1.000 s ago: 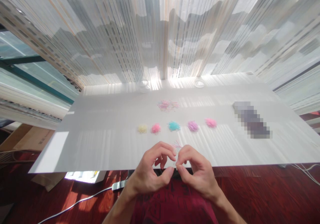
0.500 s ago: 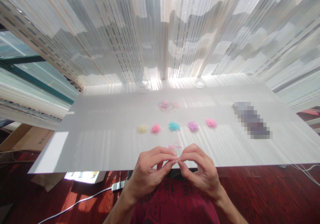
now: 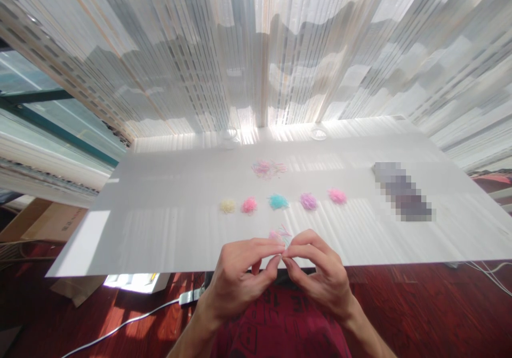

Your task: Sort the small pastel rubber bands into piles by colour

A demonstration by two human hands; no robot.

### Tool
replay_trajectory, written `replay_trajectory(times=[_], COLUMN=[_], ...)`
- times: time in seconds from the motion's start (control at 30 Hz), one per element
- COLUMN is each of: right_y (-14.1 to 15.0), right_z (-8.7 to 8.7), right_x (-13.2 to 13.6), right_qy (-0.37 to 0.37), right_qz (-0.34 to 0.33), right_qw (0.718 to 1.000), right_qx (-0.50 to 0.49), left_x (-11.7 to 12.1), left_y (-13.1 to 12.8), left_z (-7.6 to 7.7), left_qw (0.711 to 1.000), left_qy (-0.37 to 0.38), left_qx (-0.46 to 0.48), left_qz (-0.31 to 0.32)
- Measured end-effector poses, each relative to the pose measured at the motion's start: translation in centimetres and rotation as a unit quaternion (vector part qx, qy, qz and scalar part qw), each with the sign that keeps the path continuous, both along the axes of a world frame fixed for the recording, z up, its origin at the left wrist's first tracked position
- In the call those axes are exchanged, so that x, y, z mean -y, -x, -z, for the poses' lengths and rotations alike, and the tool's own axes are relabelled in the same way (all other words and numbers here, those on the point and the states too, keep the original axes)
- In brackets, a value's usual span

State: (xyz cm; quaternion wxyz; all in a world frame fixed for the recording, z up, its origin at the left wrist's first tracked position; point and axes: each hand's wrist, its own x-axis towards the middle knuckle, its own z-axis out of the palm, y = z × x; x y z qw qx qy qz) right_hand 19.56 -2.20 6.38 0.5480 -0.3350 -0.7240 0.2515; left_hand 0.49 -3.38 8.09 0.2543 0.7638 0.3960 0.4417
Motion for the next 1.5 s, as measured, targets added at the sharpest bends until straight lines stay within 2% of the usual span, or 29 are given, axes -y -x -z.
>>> replay_trajectory(times=[0.13, 0.27, 0.43, 0.6, 0.8, 1.07, 1.23, 1.5], right_y=[-0.1, -0.1, -0.1, -0.1, -0.5, -1.0, -1.7, -1.9], right_z=[0.0, 0.0, 0.1, 0.1, 0.1, 0.1, 0.1, 0.0], right_x=[0.0, 0.0, 0.0, 0.0, -0.1, -0.2, -0.5, -0.5], right_qy=[-0.004, -0.005, -0.005, 0.0, 0.007, 0.055, 0.07, 0.066], right_qz=[0.007, 0.012, 0.009, 0.007, 0.007, -0.035, -0.073, -0.056], right_qw=[1.0, 1.0, 1.0, 1.0, 1.0, 0.998, 0.995, 0.995], right_qx=[0.008, 0.009, 0.012, 0.017, 0.014, 0.013, 0.02, 0.052], left_x=[-0.1, 0.0, 0.0, 0.0, 0.0, -0.3, -0.4, -0.5], left_y=[0.0, -0.2, -0.6, -0.5, -0.4, -0.2, 0.0, -0.1], left_z=[-0.1, -0.2, -0.1, -0.2, -0.2, -0.4, -0.4, -0.7], left_qw=[0.999, 0.998, 0.999, 0.995, 0.994, 0.995, 0.995, 0.994], left_qy=[-0.037, -0.037, 0.026, 0.099, 0.11, 0.083, 0.046, 0.006], left_qx=[-0.031, -0.042, 0.012, 0.004, -0.012, -0.041, -0.082, -0.113], left_qz=[-0.022, -0.036, -0.013, 0.006, 0.025, 0.034, 0.018, 0.004])
